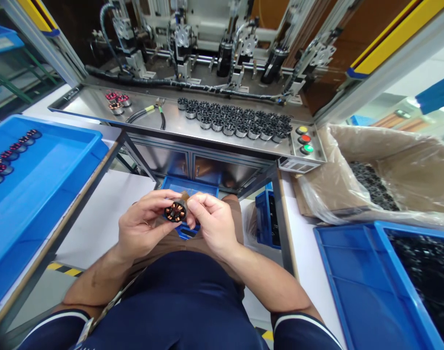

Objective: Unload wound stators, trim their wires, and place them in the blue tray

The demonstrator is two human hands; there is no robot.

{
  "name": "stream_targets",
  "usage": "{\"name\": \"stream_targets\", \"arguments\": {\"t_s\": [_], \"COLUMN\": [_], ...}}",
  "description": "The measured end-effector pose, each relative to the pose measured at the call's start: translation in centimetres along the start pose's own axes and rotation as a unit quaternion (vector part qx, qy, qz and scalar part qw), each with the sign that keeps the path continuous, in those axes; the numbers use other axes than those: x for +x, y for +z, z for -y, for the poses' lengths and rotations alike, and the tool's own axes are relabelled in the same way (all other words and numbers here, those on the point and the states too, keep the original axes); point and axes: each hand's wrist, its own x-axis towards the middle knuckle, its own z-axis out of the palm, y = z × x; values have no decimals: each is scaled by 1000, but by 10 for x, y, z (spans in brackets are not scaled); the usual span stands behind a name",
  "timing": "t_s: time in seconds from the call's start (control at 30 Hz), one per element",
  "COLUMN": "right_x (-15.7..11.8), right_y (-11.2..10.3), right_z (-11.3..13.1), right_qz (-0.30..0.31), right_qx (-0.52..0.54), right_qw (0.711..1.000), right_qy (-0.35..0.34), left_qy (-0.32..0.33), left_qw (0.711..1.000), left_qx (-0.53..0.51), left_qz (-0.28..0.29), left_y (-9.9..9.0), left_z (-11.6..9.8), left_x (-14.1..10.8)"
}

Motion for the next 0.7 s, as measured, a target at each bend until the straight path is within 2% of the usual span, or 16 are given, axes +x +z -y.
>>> {"name": "stream_targets", "arguments": {"t_s": [0.1,0.2,0.3,0.37,0.43,0.47,0.53,0.57,0.63,0.7], "right_x": [1,2,4,4,4,4,4,4,3,1], "right_y": [-2,-5,-12,-17,-21,-23,-26,-28,-30,-32], "right_z": [5,15,25,30,34,35,37,38,40,43], "right_qz": [10,21,46,77,106,114,126,130,139,148], "right_qx": [-61,-168,-295,-366,-419,-437,-450,-449,-450,-465], "right_qw": [996,968,887,823,772,753,731,725,711,691], "right_qy": [-62,-187,-353,-427,-467,-479,-497,-506,-522,-533], "left_qy": [-24,-59,-103,-156,-253,-311,-408,-436,-454,-452], "left_qw": [999,987,952,922,887,861,795,766,743,748], "left_qx": [-37,-145,-288,-355,-386,-399,-425,-439,-460,-465], "left_qz": [14,30,27,11,28,61,146,174,174,139], "left_y": [0,0,0,1,2,3,3,3,3,3], "left_z": [-1,0,0,1,1,1,1,0,-2,-6], "left_x": [-1,-1,1,3,7,8,11,12,14,14]}}
